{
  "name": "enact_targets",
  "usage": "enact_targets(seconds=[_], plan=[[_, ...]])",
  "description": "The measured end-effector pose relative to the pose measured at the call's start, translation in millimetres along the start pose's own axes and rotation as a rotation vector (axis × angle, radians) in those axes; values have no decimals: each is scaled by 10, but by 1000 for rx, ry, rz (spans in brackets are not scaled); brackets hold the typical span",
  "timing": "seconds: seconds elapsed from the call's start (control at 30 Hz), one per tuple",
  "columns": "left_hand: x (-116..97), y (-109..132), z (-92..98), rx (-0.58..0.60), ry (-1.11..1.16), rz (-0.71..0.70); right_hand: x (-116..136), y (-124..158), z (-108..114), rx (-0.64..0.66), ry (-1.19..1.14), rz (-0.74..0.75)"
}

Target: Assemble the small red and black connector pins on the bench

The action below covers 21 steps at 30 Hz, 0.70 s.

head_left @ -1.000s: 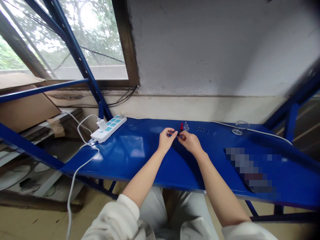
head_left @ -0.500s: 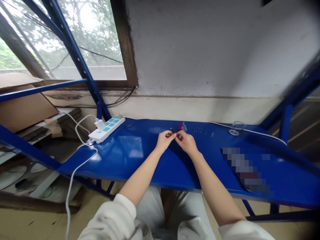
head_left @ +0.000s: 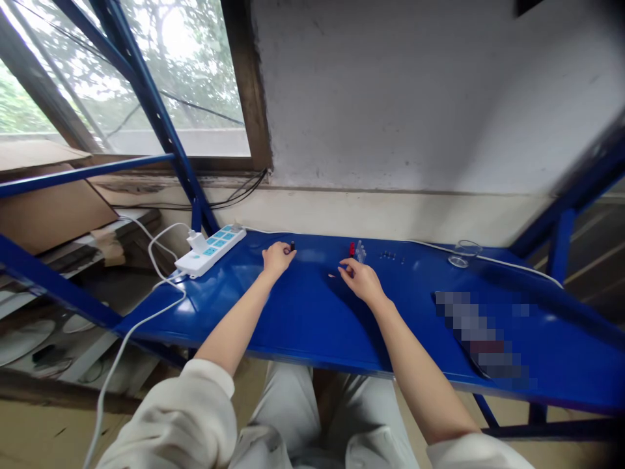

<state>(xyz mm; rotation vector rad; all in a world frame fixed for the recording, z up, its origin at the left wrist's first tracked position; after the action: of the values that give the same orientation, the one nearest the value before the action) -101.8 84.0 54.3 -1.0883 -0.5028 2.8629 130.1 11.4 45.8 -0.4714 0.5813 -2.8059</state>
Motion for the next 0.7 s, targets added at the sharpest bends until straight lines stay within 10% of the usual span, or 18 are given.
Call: enact_targets(seconds=[0.7], plan=[[340,85,-120,49,-42,208,-65,7,96,-77,40,-92]])
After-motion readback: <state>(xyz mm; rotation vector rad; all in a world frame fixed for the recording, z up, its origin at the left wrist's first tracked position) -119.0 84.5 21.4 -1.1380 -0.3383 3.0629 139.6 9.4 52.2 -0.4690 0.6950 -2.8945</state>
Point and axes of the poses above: each hand's wrist, its own y-axis away from the middle knuckle, its own z-axis out of the back of the hand, x = y × z, the point moved 6 cm from there along -y, towards the middle knuckle, and after that the axes turned 14 degrees about y, right-handed, at the moved point
